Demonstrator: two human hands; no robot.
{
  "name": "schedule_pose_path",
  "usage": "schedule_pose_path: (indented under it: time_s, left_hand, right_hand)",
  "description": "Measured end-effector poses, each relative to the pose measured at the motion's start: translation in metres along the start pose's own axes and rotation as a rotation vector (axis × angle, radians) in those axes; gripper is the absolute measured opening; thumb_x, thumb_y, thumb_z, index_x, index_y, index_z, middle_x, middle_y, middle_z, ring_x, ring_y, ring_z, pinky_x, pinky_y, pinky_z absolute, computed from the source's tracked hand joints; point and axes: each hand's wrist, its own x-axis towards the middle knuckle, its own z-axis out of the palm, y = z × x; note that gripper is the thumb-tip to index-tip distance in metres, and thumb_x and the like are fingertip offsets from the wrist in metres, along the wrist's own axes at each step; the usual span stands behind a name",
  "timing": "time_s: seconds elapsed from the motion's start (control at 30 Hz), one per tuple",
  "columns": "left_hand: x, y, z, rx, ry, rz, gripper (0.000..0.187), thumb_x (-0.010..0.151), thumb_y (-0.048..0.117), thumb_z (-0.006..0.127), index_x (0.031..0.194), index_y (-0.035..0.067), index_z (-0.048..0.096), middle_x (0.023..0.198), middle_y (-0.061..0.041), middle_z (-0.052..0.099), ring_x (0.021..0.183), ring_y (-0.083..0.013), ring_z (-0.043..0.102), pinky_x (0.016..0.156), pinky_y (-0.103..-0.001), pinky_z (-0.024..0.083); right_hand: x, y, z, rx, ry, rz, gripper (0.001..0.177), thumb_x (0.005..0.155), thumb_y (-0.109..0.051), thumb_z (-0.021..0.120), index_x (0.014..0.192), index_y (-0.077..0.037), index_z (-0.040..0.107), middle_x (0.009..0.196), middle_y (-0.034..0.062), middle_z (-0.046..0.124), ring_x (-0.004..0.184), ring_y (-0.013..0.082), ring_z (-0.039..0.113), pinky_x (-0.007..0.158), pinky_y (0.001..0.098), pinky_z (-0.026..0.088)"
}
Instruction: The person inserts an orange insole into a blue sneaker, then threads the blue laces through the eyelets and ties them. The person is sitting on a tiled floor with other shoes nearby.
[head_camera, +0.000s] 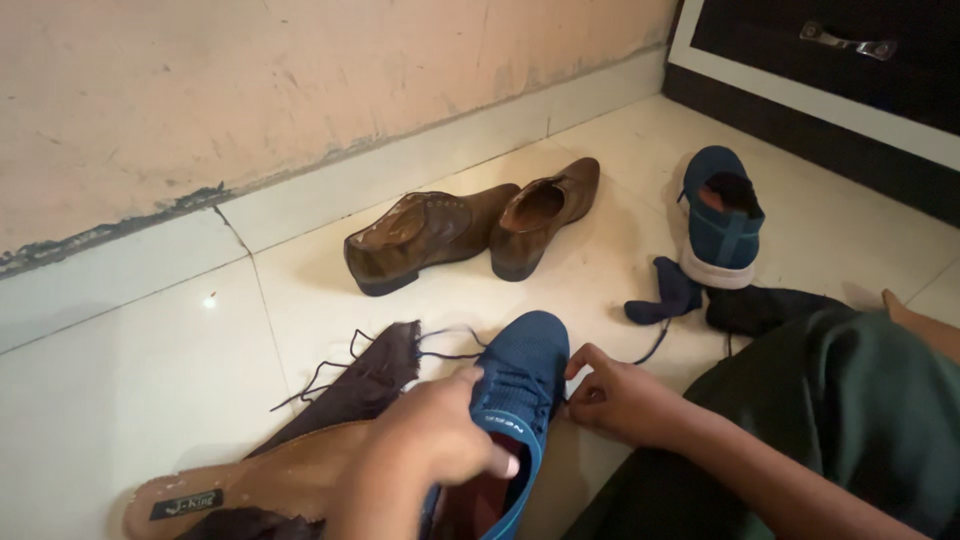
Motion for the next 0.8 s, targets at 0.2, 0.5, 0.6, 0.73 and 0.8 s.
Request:
schedule_pose_path:
  time_s: [0.2, 0.5, 0.6, 0.73, 0.8]
  left_hand:
    - [-0.002, 0.010, 0.015, -0.064, 0.199, -0.088, 0.034, 0.089, 0.016, 0.060, 0.121, 0.014, 0.070, 0.123, -0.015, 0.069, 0.119, -0.0362, 0.064, 0.102, -0.046, 0.052]
    - [-0.008, 0.032, 0.022, -0.131, 0.277, -0.140, 0.028, 0.083, 0.014, 0.064, 0.107, 0.003, 0.074, 0.115, -0.021, 0.070, 0.112, -0.0390, 0.067, 0.099, -0.045, 0.054]
    - [-0.012, 0.036, 0.015, -0.236, 0.341, -0.128, 0.035, 0.079, 0.016, 0.068, 0.112, 0.007, 0.073, 0.115, -0.019, 0.069, 0.111, -0.0371, 0.065, 0.097, -0.045, 0.053]
    - [-0.014, 0.039, 0.010, -0.518, 0.524, 0.191, 0.027, 0.078, 0.019, 0.068, 0.100, 0.005, 0.078, 0.102, -0.019, 0.076, 0.101, -0.0341, 0.073, 0.090, -0.040, 0.055]
    - [-0.012, 0.043, 0.014, -0.631, 0.469, 0.205, 0.026, 0.079, 0.019, 0.066, 0.099, 0.007, 0.078, 0.097, -0.017, 0.078, 0.096, -0.0317, 0.075, 0.086, -0.039, 0.056]
  right_hand:
    - [-0.006, -0.010, -0.008, 0.139, -0.277, 0.004, 0.027, 0.094, -0.023, 0.062, 0.108, -0.003, 0.072, 0.085, 0.0065, 0.083, 0.080, 0.0154, 0.080, 0.076, 0.0279, 0.060]
    - [-0.034, -0.065, -0.096, 0.243, -0.329, 0.024, 0.044, 0.098, -0.034, 0.051, 0.121, -0.006, 0.075, 0.096, 0.0080, 0.085, 0.093, 0.0163, 0.080, 0.092, 0.0342, 0.060]
    - [-0.041, -0.086, -0.106, 0.277, -0.263, 0.054, 0.049, 0.098, -0.039, 0.047, 0.123, -0.008, 0.075, 0.095, 0.0109, 0.084, 0.092, 0.0171, 0.078, 0.092, 0.0349, 0.057]
    - [-0.043, -0.105, -0.105, 0.481, -0.275, -0.060, 0.048, 0.100, -0.038, 0.045, 0.124, -0.005, 0.070, 0.093, 0.0114, 0.079, 0.091, 0.0202, 0.078, 0.092, 0.0354, 0.061]
    - [-0.039, -0.108, -0.102, 0.593, -0.276, -0.100, 0.047, 0.101, -0.034, 0.043, 0.126, -0.002, 0.067, 0.093, 0.0122, 0.077, 0.090, 0.0221, 0.077, 0.092, 0.0369, 0.061]
